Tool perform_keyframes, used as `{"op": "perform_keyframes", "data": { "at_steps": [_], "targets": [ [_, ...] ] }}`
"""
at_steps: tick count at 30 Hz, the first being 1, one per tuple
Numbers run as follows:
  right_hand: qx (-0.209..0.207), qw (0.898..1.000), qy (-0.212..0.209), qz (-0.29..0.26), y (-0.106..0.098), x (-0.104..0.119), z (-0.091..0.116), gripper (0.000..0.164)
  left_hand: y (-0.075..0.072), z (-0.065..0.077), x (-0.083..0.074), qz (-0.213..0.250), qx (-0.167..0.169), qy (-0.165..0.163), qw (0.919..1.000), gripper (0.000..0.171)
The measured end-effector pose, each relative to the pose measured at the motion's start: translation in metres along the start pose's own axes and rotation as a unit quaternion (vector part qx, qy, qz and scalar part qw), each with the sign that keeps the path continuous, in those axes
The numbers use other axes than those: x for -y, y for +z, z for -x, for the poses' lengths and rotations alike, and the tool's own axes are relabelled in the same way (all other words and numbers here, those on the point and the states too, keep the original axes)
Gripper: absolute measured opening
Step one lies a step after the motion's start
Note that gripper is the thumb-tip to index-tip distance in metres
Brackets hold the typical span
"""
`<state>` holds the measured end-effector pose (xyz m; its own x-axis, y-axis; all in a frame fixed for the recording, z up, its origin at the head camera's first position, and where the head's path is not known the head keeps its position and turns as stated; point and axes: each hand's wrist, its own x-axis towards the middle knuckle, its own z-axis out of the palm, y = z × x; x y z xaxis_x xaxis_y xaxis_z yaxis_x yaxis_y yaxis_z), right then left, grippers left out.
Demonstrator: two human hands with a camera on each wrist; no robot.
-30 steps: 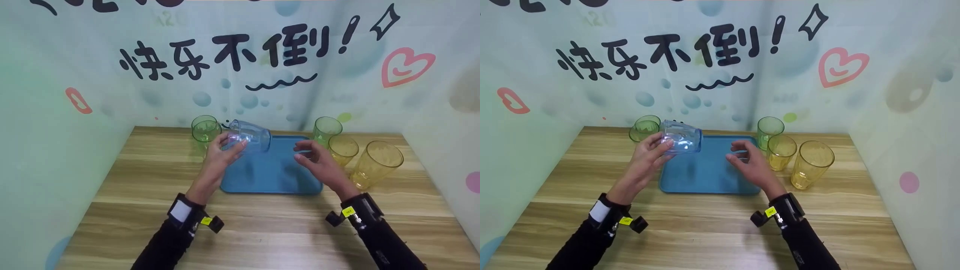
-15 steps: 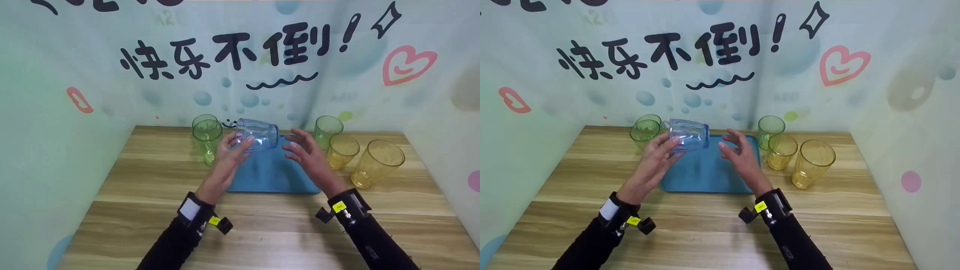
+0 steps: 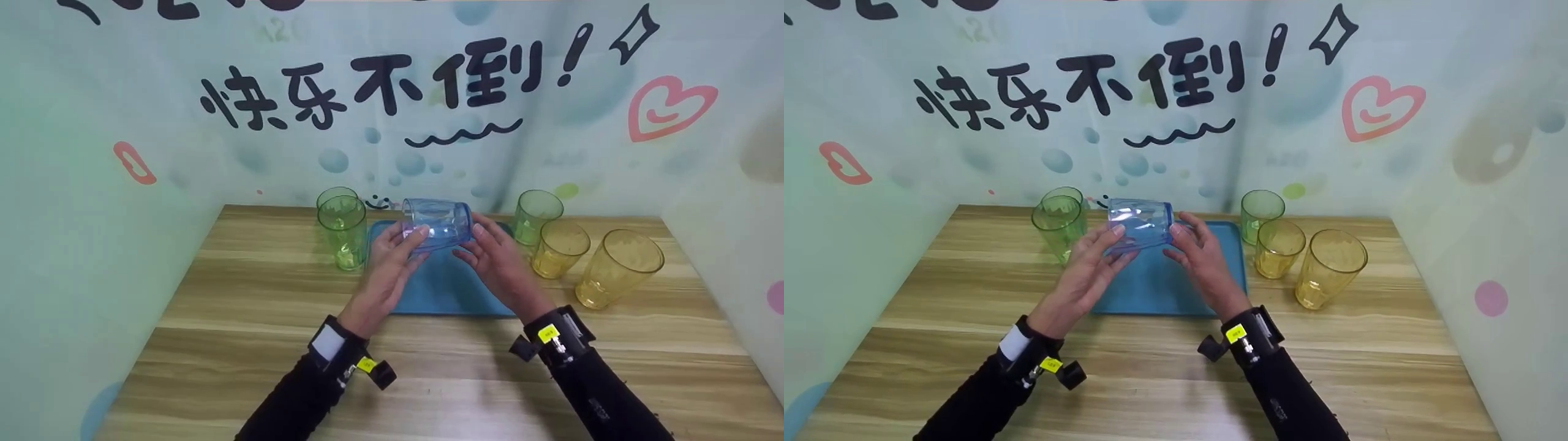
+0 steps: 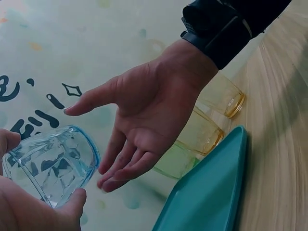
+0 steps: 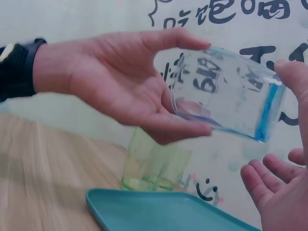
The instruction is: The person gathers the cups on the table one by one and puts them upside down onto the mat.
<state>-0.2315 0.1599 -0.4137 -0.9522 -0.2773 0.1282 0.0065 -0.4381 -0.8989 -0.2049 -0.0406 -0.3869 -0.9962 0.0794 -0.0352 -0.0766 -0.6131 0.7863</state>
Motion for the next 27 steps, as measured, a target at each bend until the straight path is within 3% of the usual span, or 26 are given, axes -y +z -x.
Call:
{"op": "perform_keyframes", "data": {
  "at_steps": [4,8,15,27],
  "targets": [
    [-0.003,0.999,-0.007,-0.035,0.004,-0.001,-0.001,0.062,0.004,-0.001,0.005,0.008,0.0,-0.006,1.0,0.064],
    [-0.018,0.998,-0.028,-0.051,0.007,-0.002,-0.002,0.054,0.006,-0.001,0.008,0.001,0.0,-0.008,1.0,0.065],
    [-0.044,0.998,-0.046,-0.029,0.005,-0.004,0.0,0.035,0.004,0.001,0.01,-0.006,0.021,-0.016,0.9996,0.069],
    [-0.048,0.998,-0.038,-0.002,-0.002,-0.005,0.001,0.04,-0.005,0.0,0.009,-0.066,0.056,-0.037,0.9956,0.072]
  ]
}}
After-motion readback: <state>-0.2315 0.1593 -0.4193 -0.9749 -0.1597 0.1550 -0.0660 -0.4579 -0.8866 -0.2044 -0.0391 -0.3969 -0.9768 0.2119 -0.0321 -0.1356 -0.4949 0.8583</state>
